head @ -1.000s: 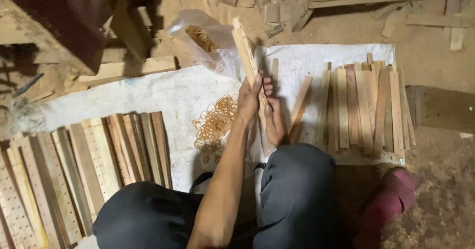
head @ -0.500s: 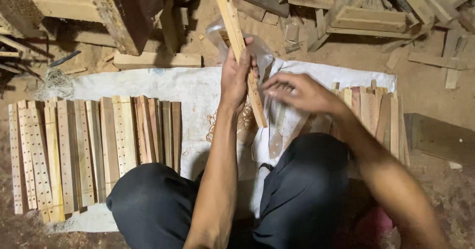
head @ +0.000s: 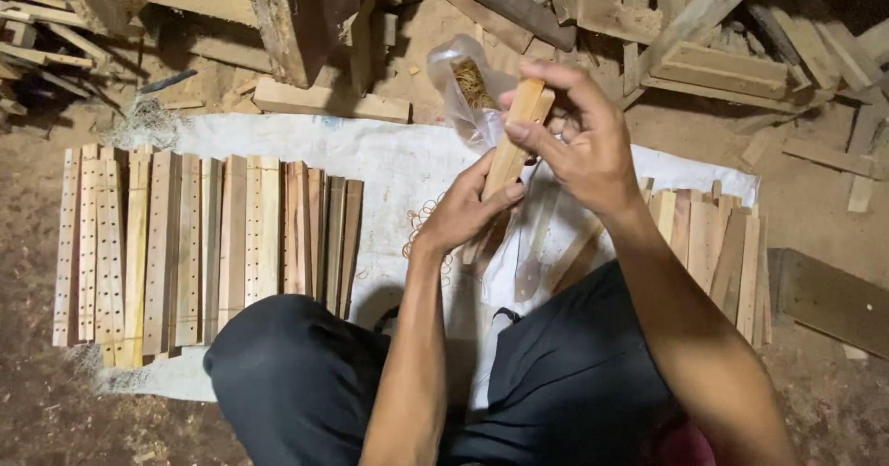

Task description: Bundling wooden slats together using rubber bands

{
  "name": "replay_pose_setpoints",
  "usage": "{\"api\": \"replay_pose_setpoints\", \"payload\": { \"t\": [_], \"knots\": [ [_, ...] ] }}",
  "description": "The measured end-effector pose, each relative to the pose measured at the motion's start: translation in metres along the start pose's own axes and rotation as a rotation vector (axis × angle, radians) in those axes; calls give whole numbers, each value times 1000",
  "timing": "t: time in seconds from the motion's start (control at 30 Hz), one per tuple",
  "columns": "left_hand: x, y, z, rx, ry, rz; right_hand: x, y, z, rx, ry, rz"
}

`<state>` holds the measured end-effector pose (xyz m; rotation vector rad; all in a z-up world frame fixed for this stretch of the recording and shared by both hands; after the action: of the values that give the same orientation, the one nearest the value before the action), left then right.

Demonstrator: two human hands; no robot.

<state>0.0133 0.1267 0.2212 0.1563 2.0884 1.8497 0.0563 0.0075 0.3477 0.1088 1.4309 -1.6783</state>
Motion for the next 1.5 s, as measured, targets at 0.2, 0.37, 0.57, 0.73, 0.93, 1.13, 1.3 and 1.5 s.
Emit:
{"api": "replay_pose_setpoints", "payload": {
  "t": [0.2,0.37,0.57,0.73,0.93,1.13,1.3,1.5],
  "knots": [
    [1,27,8,15,150,-173,5,-15,-17,-48,51,-156],
    [-3,36,-13,-182,394,-188,9,-19,-23,-20,209,-253],
    [-3,27,-13,-382,606,-289,17,-20,-17,-167,162,-215],
    [-6,24,-11,-399,591,-329,23,-16,-13,-188,158,-187],
    [-11,10,-13,-348,603,-390,23,-12,-9,-148,140,-144],
    [-11,-7,-10,-409,640,-398,18,-20,-9,-141,30,-204],
    [-10,-25,-13,-398,738,-434,15,-19,-16,-169,2,-258],
    [-5,-12,-13,-427,750,-437,19,-16,-19,-140,-22,-287]
  ]
}}
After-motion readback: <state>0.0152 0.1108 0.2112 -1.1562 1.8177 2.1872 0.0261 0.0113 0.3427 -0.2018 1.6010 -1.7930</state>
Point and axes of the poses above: each hand's wrist, its own x-axis away from the middle knuckle, its own z-axis out of the back of the hand, y = z × x, the point moved 4 cm from there along -x, towards the middle knuckle, and after that the axes turned 7 degrees about -x, right-handed, at the moved point
